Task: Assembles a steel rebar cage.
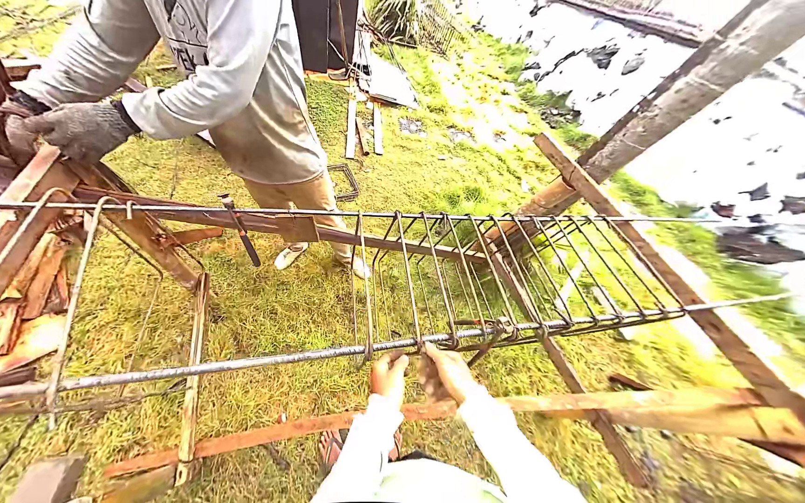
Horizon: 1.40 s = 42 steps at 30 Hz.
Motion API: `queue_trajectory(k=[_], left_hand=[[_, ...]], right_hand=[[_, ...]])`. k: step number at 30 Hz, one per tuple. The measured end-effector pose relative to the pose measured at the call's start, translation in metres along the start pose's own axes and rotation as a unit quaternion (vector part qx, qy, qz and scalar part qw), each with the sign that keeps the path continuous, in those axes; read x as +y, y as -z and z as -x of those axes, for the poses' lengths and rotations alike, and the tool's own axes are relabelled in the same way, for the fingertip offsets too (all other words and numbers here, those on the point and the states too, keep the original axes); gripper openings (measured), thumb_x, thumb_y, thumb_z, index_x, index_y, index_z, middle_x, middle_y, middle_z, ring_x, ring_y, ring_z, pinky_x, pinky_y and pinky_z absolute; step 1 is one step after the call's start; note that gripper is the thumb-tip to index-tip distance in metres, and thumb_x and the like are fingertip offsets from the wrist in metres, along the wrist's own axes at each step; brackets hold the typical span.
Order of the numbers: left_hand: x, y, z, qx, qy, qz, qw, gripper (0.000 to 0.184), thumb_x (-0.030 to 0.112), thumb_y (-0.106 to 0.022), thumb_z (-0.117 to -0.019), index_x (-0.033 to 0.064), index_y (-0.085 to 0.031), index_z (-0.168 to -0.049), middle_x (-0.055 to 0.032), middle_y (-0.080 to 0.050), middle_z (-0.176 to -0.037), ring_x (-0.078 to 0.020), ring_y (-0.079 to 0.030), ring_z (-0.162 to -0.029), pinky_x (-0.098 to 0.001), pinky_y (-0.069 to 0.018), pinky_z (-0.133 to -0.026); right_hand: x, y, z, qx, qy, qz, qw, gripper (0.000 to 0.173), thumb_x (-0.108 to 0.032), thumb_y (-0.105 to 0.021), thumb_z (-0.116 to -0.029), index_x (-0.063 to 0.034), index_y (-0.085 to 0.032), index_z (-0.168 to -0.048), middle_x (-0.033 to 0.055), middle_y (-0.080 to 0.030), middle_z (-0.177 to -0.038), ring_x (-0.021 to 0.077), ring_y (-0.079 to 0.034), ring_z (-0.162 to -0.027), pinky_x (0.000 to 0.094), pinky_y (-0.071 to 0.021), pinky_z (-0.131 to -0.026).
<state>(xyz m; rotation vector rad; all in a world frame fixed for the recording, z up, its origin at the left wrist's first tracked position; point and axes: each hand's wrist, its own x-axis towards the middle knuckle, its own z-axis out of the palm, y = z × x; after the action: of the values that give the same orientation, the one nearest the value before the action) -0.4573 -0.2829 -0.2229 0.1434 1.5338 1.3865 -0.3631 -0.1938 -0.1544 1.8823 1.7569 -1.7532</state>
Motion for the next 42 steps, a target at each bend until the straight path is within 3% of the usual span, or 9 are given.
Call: queue_trajectory(k=[3, 5, 11, 16, 21, 28, 32, 37, 42], left_hand=[[-0.005, 0.000, -0.007, -0.008, -0.049, -0.096, 0.994, 0.030, 0.013, -0.067, -0.0983, 0.0000, -0.067, -0.126, -0.0150, -0.071, -0.121, -0.0223, -0.070, -0.110, -0.0415, -0.0555, -0.100], [-0.009, -0.003, -0.011, 0.007, -0.094, -0.188, 0.978, 0.033, 0.023, -0.070, -0.0962, 0.0039, -0.070, -0.123, -0.0114, -0.072, -0.120, -0.0206, -0.070, -0.109, -0.0411, -0.0546, -0.101], [-0.033, 0.000, -0.025, 0.046, -0.290, -0.313, 0.903, 0.027, 0.031, -0.066, -0.0985, 0.0121, -0.078, -0.113, -0.0079, -0.075, -0.117, -0.0263, -0.068, -0.117, -0.0476, -0.0494, -0.107], [-0.050, -0.005, -0.032, 0.113, -0.427, -0.310, 0.842, 0.021, 0.025, -0.067, -0.0966, 0.0117, -0.081, -0.104, -0.0063, -0.078, -0.104, -0.0258, -0.074, -0.101, -0.0489, -0.0572, -0.094], [-0.046, -0.002, -0.031, 0.125, -0.409, -0.315, 0.848, 0.020, 0.026, -0.069, -0.0959, 0.0110, -0.081, -0.102, -0.0061, -0.078, -0.103, -0.0250, -0.074, -0.099, -0.0497, -0.0574, -0.091], [-0.045, 0.025, -0.018, 0.072, -0.274, -0.325, 0.902, 0.028, 0.029, -0.064, -0.1004, 0.0075, -0.077, -0.113, -0.0104, -0.075, -0.111, -0.0236, -0.073, -0.100, -0.0457, -0.0585, -0.094], [-0.063, 0.035, -0.003, 0.011, -0.181, -0.379, 0.907, 0.028, 0.027, -0.060, -0.1025, 0.0091, -0.075, -0.118, -0.0095, -0.074, -0.116, -0.0222, -0.071, -0.107, -0.0449, -0.0559, -0.099], [-0.072, 0.031, 0.028, -0.067, -0.083, -0.404, 0.908, 0.031, 0.029, -0.059, -0.1029, 0.0081, -0.073, -0.122, -0.0118, -0.073, -0.120, -0.0242, -0.070, -0.111, -0.0463, -0.0531, -0.103], [-0.056, 0.024, 0.044, -0.104, -0.087, -0.392, 0.910, 0.031, 0.028, -0.059, -0.1030, 0.0068, -0.074, -0.120, -0.0125, -0.073, -0.118, -0.0231, -0.070, -0.111, -0.0442, -0.0522, -0.104]], right_hand=[[-0.002, 0.017, 0.011, 0.135, 0.204, 0.366, 0.898, 0.035, -0.026, -0.057, -0.1020, -0.0068, -0.066, -0.129, 0.0141, -0.068, -0.125, 0.0310, -0.066, -0.116, 0.0504, -0.0533, -0.100], [-0.001, 0.023, 0.002, 0.127, 0.293, 0.476, 0.820, 0.045, -0.029, -0.066, -0.0956, -0.0097, -0.064, -0.136, 0.0154, -0.060, -0.140, 0.0383, -0.055, -0.131, 0.0551, -0.0455, -0.109], [0.006, 0.022, -0.020, 0.128, 0.440, 0.587, 0.668, 0.035, -0.033, -0.057, -0.1021, -0.0036, -0.073, -0.111, 0.0165, -0.073, -0.106, 0.0365, -0.069, -0.108, 0.0508, -0.0566, -0.091], [-0.024, 0.002, 0.006, 0.034, 0.199, 0.580, 0.789, 0.052, -0.038, -0.032, -0.1113, 0.0006, -0.066, -0.120, 0.0221, -0.069, -0.122, 0.0384, -0.065, -0.120, 0.0556, -0.0528, -0.098], [-0.002, -0.002, -0.020, 0.023, 0.115, 0.196, 0.974, 0.043, -0.040, -0.049, -0.1076, -0.0038, -0.072, -0.107, 0.0104, -0.071, -0.089, 0.0215, -0.070, -0.073, 0.0444, -0.0593, -0.074], [0.088, 0.072, -0.039, 0.221, 0.052, -0.011, 0.974, 0.046, -0.014, -0.069, -0.0957, 0.0028, -0.055, -0.137, 0.0238, -0.062, -0.130, 0.0348, -0.063, -0.118, 0.0533, -0.0511, -0.101], [0.116, 0.094, -0.097, 0.181, 0.016, -0.036, 0.983, 0.067, -0.013, -0.075, -0.0922, -0.0007, -0.044, -0.150, 0.0233, -0.054, -0.146, 0.0343, -0.054, -0.135, 0.0513, -0.0439, -0.112], [0.121, 0.074, -0.109, 0.206, 0.058, 0.019, 0.977, 0.041, -0.030, -0.050, -0.1094, -0.0002, -0.059, -0.135, 0.0249, -0.066, -0.124, 0.0374, -0.064, -0.118, 0.0577, -0.0467, -0.104], [0.116, 0.072, -0.063, 0.299, 0.136, -0.086, 0.941, 0.037, -0.024, -0.049, -0.1098, 0.0048, -0.058, -0.131, 0.0207, -0.067, -0.095, 0.0293, -0.067, -0.076, 0.0507, -0.0569, -0.075]])
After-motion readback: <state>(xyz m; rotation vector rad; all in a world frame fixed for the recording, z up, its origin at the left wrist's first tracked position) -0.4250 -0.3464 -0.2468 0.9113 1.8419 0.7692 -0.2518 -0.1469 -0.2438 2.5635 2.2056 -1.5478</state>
